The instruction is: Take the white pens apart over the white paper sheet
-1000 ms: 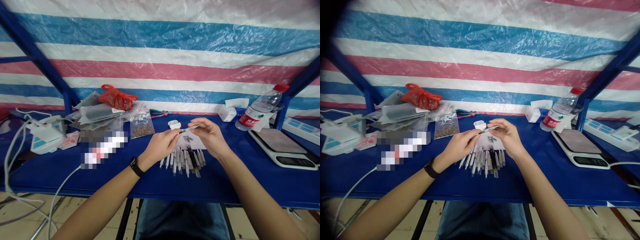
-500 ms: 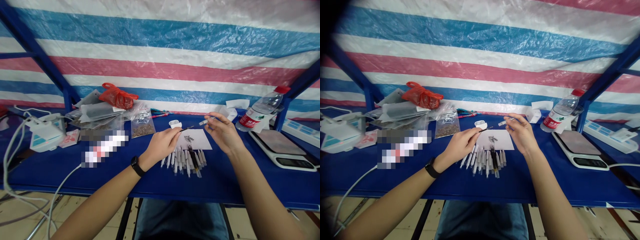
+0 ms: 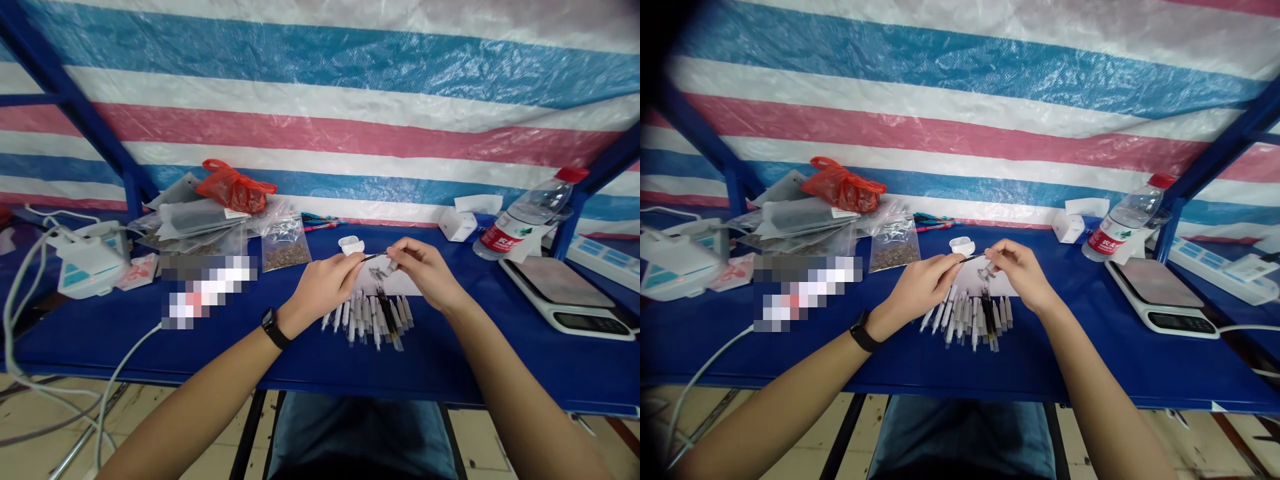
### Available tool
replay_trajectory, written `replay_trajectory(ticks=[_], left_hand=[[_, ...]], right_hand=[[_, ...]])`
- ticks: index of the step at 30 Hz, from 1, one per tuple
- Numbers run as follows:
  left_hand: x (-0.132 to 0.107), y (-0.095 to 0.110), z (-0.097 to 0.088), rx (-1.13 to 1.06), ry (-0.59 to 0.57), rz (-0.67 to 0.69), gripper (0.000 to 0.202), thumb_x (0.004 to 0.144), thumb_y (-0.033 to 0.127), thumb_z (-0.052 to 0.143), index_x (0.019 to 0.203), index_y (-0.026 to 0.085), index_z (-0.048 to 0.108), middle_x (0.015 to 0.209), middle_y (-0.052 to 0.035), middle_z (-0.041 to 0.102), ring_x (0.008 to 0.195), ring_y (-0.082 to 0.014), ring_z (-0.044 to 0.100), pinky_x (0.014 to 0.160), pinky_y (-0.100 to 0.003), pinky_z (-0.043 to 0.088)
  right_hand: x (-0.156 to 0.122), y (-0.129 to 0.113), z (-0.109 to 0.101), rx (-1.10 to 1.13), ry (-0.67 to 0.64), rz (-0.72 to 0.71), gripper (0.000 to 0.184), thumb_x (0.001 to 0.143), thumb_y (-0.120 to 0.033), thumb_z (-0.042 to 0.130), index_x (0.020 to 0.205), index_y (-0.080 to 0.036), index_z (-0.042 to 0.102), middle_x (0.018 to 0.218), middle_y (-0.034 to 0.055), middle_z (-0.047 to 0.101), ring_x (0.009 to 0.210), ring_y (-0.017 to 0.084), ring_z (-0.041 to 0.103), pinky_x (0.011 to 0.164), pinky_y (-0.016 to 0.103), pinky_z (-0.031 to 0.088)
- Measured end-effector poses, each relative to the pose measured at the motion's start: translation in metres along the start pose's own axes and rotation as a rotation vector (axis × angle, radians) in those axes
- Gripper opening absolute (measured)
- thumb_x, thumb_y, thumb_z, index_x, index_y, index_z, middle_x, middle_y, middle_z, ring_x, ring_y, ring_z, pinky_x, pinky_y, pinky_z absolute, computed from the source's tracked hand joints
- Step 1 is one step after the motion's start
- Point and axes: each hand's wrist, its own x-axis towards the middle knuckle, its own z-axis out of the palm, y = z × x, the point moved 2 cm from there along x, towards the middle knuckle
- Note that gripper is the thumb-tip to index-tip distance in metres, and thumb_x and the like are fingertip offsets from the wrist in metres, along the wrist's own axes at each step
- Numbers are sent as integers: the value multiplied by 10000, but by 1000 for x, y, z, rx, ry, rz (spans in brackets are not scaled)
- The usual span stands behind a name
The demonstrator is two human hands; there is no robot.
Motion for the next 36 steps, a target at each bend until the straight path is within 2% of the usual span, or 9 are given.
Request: replay_trajectory(ticks=[6, 11, 15, 18, 20, 23, 26, 32, 36], left_hand=[[0, -3, 4, -27, 17, 4, 365, 1082, 334, 327, 1248, 222, 632, 883, -40, 723, 713, -175, 686, 569, -237, 427], [1, -2, 3, -27, 1, 5, 357, 1081, 327, 327, 1239, 219, 628, 897, -43, 724, 703, -166, 679, 562, -232, 412], [1, -1, 1, 31, -14, -31, 359, 1079, 328, 321, 1215, 214, 633, 828, -38, 696, 663, -168, 658, 532, -237, 389], [2, -1, -2, 111, -26, -95, 357, 1073, 340, 331, 1197, 220, 644, 789, -37, 675, 638, -184, 645, 514, -248, 374], [2, -2, -4, 132, -28, -132, 344, 1067, 336, 343, 1188, 229, 646, 794, -37, 679, 648, -191, 651, 520, -249, 376], [2, -2, -5, 119, -28, -154, 329, 1063, 327, 348, 1183, 236, 639, 803, -35, 686, 660, -189, 656, 535, -243, 391], [3, -2, -5, 111, -29, -150, 324, 1060, 330, 350, 1168, 236, 641, 807, -36, 690, 649, -185, 651, 534, -240, 393], [3, -2, -3, 123, -45, -161, 326, 1055, 325, 358, 1165, 234, 652, 801, -37, 693, 637, -192, 648, 525, -245, 383], [2, -1, -4, 112, -52, -162, 321, 1055, 323, 364, 1174, 232, 649, 809, -34, 699, 660, -197, 664, 532, -249, 395]], right_hand=[[0, 3, -1, -85, -16, -28, 447, 680, -630, 825, 778, -216, 690, 653, -2, 642, 615, 164, 601, 646, 330, 486], [0, 1, 3, -41, -22, -56, 416, 685, -597, 828, 783, -216, 693, 681, -1, 643, 613, 162, 606, 646, 333, 497], [3, 0, -12, -48, 64, -14, 357, 666, -530, 837, 760, -218, 691, 670, -7, 626, 589, 151, 588, 621, 322, 486], [5, 7, -31, -211, 88, 79, 286, 672, -465, 810, 725, -206, 701, 625, 4, 636, 577, 159, 585, 599, 311, 461], [5, 14, -38, -393, 33, 144, 218, 690, -409, 772, 693, -199, 714, 600, 13, 647, 559, 166, 586, 581, 306, 442], [5, 22, -36, -616, -108, 178, 119, 710, -320, 716, 659, -214, 727, 608, 17, 671, 548, 173, 585, 555, 299, 412], [5, 24, -25, -742, -160, 104, 78, 704, -276, 708, 641, -232, 721, 600, 9, 667, 538, 170, 571, 538, 290, 384], [5, 21, -20, -774, -80, 72, 115, 748, -324, 683, 694, -243, 744, 582, 6, 645, 536, 176, 566, 553, 304, 378], [6, 15, -29, -582, 66, 54, 172, 758, -387, 695, 736, -228, 756, 602, 13, 652, 562, 179, 565, 594, 326, 415]])
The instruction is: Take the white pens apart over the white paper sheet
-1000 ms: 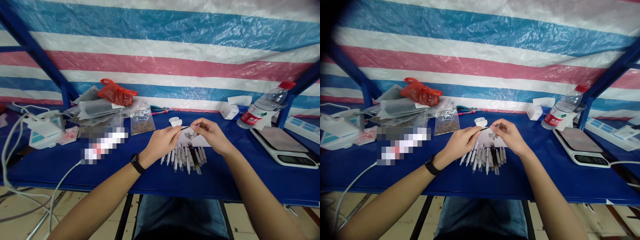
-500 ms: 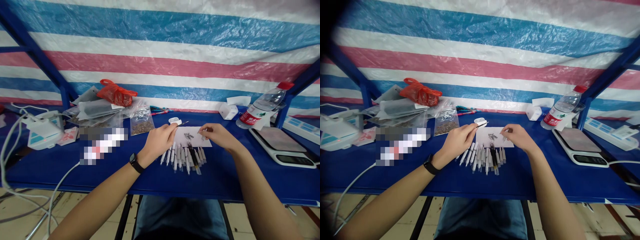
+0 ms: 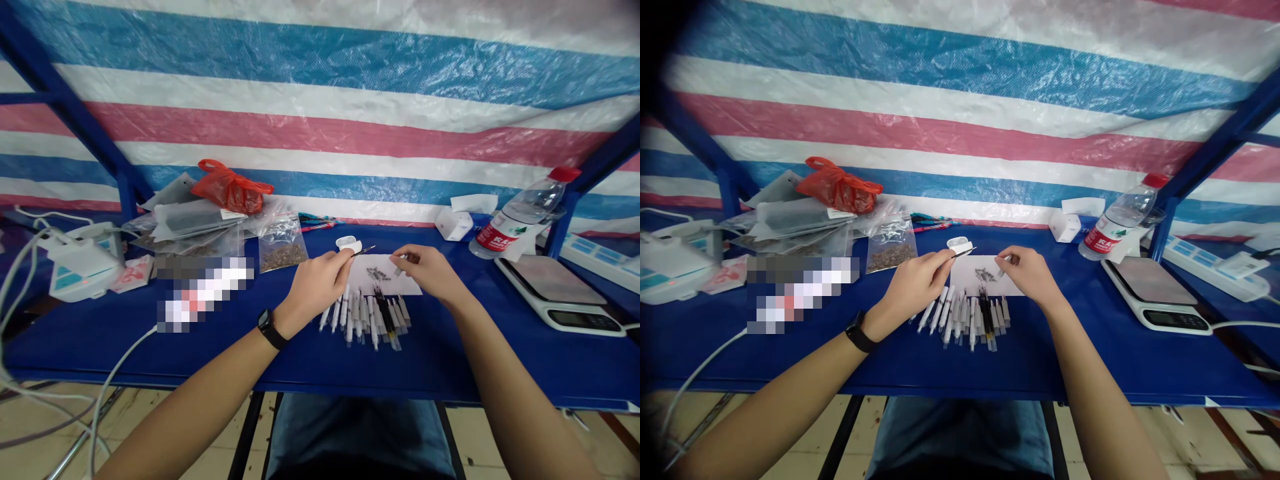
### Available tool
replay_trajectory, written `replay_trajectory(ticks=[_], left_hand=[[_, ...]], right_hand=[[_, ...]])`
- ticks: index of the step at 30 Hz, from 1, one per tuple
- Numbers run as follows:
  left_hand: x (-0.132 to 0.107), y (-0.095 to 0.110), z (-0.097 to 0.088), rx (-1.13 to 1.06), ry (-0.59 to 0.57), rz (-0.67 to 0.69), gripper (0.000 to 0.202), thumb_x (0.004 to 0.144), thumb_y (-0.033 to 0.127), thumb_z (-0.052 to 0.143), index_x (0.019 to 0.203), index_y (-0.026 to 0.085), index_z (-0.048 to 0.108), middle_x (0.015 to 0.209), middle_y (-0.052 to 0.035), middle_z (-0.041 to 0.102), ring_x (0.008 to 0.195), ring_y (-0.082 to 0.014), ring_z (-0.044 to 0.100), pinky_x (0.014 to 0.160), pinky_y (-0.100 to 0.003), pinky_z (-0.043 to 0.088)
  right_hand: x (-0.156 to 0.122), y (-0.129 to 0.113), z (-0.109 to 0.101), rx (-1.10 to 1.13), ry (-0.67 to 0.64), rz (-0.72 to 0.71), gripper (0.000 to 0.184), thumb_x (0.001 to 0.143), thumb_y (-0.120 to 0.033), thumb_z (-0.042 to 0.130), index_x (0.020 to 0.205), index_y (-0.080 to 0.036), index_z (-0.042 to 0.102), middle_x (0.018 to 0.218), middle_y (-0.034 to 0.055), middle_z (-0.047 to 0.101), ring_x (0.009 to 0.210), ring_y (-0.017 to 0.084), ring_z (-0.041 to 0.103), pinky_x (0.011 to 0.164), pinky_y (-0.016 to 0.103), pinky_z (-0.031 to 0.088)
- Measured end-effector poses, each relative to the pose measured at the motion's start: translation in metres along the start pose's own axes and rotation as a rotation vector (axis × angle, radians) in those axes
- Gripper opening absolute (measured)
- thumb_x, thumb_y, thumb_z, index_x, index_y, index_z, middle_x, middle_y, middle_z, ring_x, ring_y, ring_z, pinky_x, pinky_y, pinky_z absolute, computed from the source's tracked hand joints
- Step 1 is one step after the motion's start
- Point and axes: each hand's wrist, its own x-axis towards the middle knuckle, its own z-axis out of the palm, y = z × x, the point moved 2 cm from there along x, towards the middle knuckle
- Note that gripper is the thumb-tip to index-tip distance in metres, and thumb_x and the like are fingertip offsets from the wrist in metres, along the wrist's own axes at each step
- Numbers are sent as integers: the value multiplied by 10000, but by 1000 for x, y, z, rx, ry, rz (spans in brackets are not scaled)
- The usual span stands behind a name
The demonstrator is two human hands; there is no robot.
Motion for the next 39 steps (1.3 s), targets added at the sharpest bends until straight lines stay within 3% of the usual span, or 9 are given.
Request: replay_trajectory(ticks=[6, 10, 15, 19, 22, 24, 27, 32, 39], left_hand=[[-1, 3, 1, -29, 9, 31, 316, 1059, 318, 368, 1207, 232, 634, 828, -33, 710, 690, -194, 682, 537, -244, 400], [-3, 4, 3, -40, 26, 64, 331, 1067, 322, 350, 1211, 224, 631, 813, -31, 703, 659, -180, 664, 521, -235, 378], [-4, 9, 5, -18, 49, 127, 376, 1080, 335, 303, 1228, 209, 625, 781, -36, 684, 627, -162, 644, 505, -222, 342], [-2, 10, 2, 48, -11, 115, 385, 1080, 336, 297, 1257, 214, 616, 800, -41, 685, 642, -186, 654, 505, -238, 351], [2, 2, -4, 147, -57, 61, 377, 1075, 327, 302, 1207, 216, 638, 810, -51, 683, 640, -198, 654, 521, -247, 378], [4, -5, -9, 195, -80, 1, 361, 1072, 321, 315, 1180, 211, 643, 813, -57, 688, 654, -210, 665, 541, -256, 404], [7, -15, -13, 229, -145, -82, 346, 1072, 319, 322, 1189, 208, 628, 820, -61, 702, 694, -230, 688, 569, -272, 431], [8, -16, -13, 260, -244, -107, 362, 1078, 330, 290, 1197, 211, 610, 873, -63, 717, 790, -250, 714, 620, -291, 464], [7, -10, -13, 280, -341, -102, 360, 1073, 316, 286, 1161, 211, 618, 881, -70, 726, 825, -284, 728, 657, -326, 495]], right_hand=[[-6, -15, 14, 478, -92, 7, 399, 655, -569, 827, 814, -207, 775, 767, 38, 709, 636, 154, 542, 610, 319, 453], [-11, -26, 29, 605, -122, 9, 421, 641, -599, 845, 803, -218, 767, 753, 12, 665, 607, 128, 504, 601, 307, 456], [-11, -26, 35, 702, -38, 48, 405, 598, -571, 881, 734, -221, 729, 694, -15, 619, 591, 115, 499, 585, 285, 447], [-7, -23, 22, 701, 84, -14, 355, 627, -529, 868, 726, -231, 702, 729, -3, 644, 607, 128, 524, 599, 301, 460], [-3, -16, -4, 754, 238, -28, 346, 593, -468, 899, 667, -237, 652, 711, -14, 625, 565, 112, 504, 579, 297, 462], [-2, -11, -21, 759, 240, 14, 352, 572, -433, 916, 637, -231, 634, 652, -26, 572, 547, 104, 486, 547, 281, 445], [-5, -5, -32, 615, 42, 157, 338, 550, -432, 905, 657, -208, 676, 614, -20, 548, 531, 100, 458, 509, 272, 410], [-15, -9, -22, 315, -376, 265, 290, 588, -406, 828, 702, -169, 709, 634, -21, 541, 534, 87, 445, 524, 261, 381], [-15, -8, -5, 141, -601, 197, 303, 709, -458, 762, 776, -164, 734, 651, -12, 531, 586, 120, 476, 548, 270, 381]])
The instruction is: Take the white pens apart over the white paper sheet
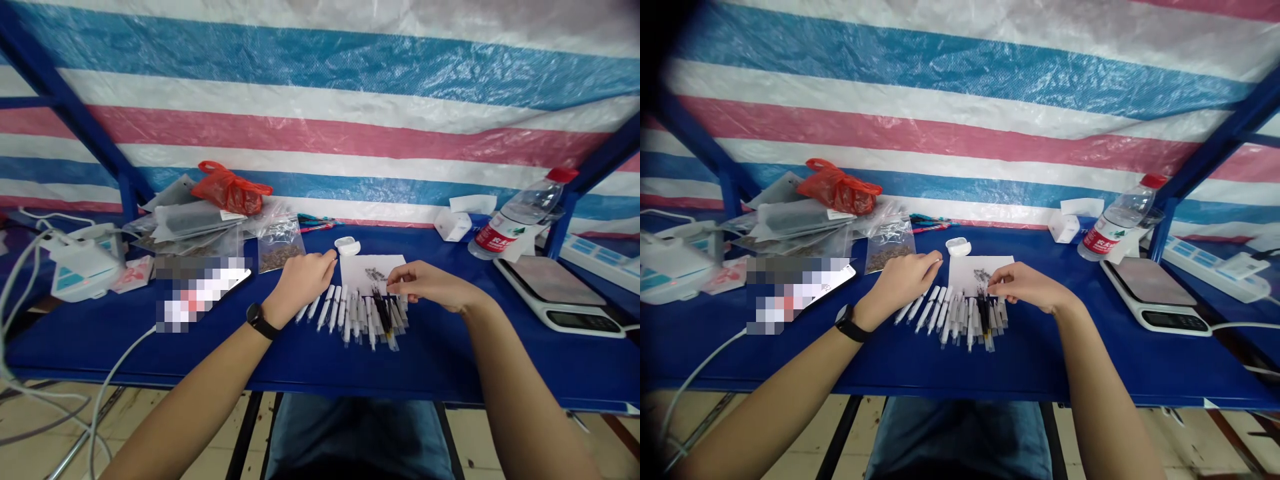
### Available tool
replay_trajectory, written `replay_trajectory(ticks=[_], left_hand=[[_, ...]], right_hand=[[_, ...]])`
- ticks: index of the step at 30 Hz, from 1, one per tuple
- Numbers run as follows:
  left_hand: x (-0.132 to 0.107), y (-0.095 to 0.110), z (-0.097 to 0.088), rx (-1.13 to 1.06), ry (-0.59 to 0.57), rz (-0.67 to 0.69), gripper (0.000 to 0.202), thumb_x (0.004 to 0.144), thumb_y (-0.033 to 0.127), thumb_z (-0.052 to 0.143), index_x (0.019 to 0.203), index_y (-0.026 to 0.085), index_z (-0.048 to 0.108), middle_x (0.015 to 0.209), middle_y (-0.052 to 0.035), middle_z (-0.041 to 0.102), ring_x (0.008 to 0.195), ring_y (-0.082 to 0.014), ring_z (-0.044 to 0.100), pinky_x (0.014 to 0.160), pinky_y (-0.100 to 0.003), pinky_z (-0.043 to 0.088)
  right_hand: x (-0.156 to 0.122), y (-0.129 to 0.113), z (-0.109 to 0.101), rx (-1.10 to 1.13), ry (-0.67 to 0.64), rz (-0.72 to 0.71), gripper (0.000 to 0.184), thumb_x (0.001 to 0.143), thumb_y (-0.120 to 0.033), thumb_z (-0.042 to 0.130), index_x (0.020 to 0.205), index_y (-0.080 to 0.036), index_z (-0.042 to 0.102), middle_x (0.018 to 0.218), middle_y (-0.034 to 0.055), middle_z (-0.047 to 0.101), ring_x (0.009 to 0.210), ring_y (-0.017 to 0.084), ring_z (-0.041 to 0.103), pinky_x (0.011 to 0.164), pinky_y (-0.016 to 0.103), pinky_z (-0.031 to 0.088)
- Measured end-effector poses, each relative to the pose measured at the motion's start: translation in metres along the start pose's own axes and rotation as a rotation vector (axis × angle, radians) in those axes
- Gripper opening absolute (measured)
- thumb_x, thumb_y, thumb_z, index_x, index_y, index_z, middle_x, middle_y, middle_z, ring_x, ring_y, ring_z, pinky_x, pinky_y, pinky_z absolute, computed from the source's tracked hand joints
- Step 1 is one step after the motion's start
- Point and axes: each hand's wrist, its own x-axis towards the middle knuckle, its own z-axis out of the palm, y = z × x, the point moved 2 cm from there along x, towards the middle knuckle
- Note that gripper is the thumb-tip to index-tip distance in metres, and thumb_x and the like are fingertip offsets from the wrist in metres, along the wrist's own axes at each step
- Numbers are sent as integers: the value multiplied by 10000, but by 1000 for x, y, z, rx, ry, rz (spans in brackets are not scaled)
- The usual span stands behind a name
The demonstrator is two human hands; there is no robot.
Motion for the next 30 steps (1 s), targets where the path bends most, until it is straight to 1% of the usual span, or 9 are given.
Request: replay_trajectory(ticks=[4, 8, 11, 15, 18, 22, 25, 30], left_hand=[[1, -1, 1, -1, -8, -27, 352, 1066, 303, 288, 1165, 199, 610, 890, -94, 733, 859, -300, 734, 678, -336, 507], [0, -4, 3, -2, -39, -59, 342, 1044, 264, 300, 1159, 186, 613, 871, -122, 730, 867, -317, 734, 695, -361, 518], [-1, -7, 3, -9, -76, -57, 327, 1019, 238, 320, 1142, 189, 619, 877, -128, 728, 876, -325, 731, 713, -378, 522], [-3, -11, 2, -11, -156, -51, 307, 989, 216, 334, 1114, 182, 613, 892, -134, 723, 864, -322, 725, 709, -376, 517], [-4, -13, 0, -8, -202, -50, 298, 973, 203, 335, 1103, 178, 603, 913, -143, 721, 873, -329, 721, 716, -382, 512], [-4, -16, 1, -8, -227, -61, 302, 969, 205, 329, 1122, 183, 589, 950, -153, 722, 908, -344, 720, 740, -401, 516], [-4, -16, 3, -13, -229, -49, 298, 964, 201, 329, 1133, 185, 574, 947, -148, 722, 894, -342, 721, 728, -401, 517], [-4, -17, 4, -19, -231, -38, 284, 963, 205, 325, 1114, 186, 565, 916, -138, 721, 855, -334, 719, 701, -390, 511]], right_hand=[[2, 1, 2, -16, -24, -7, 371, 700, -508, 783, 841, -167, 747, 677, -8, 562, 598, 120, 478, 553, 266, 389], [2, 1, 2, -14, -19, -10, 407, 673, -514, 813, 881, -175, 730, 673, -25, 538, 613, 124, 498, 553, 257, 392], [1, 3, -1, -31, -14, 8, 403, 672, -519, 818, 860, -182, 701, 650, -37, 518, 620, 133, 519, 562, 258, 407], [-3, 4, -8, -75, 5, 59, 436, 634, -551, 824, 792, -184, 650, 617, -36, 541, 615, 142, 543, 574, 268, 426], [-5, 3, -9, -117, -31, 87, 444, 611, -552, 829, 759, -188, 623, 585, -33, 556, 599, 148, 554, 572, 272, 431], [-5, 1, -3, -147, -135, 98, 424, 629, -544, 819, 772, -185, 644, 598, -24, 579, 602, 157, 575, 578, 278, 441], [-2, 2, 0, -197, -147, 95, 407, 652, -546, 803, 763, -184, 652, 583, -23, 575, 597, 166, 578, 574, 283, 432], [-1, 5, -1, -248, -166, 47, 362, 693, -520, 779, 748, -186, 651, 586, -24, 580, 604, 177, 593, 594, 290, 409]])
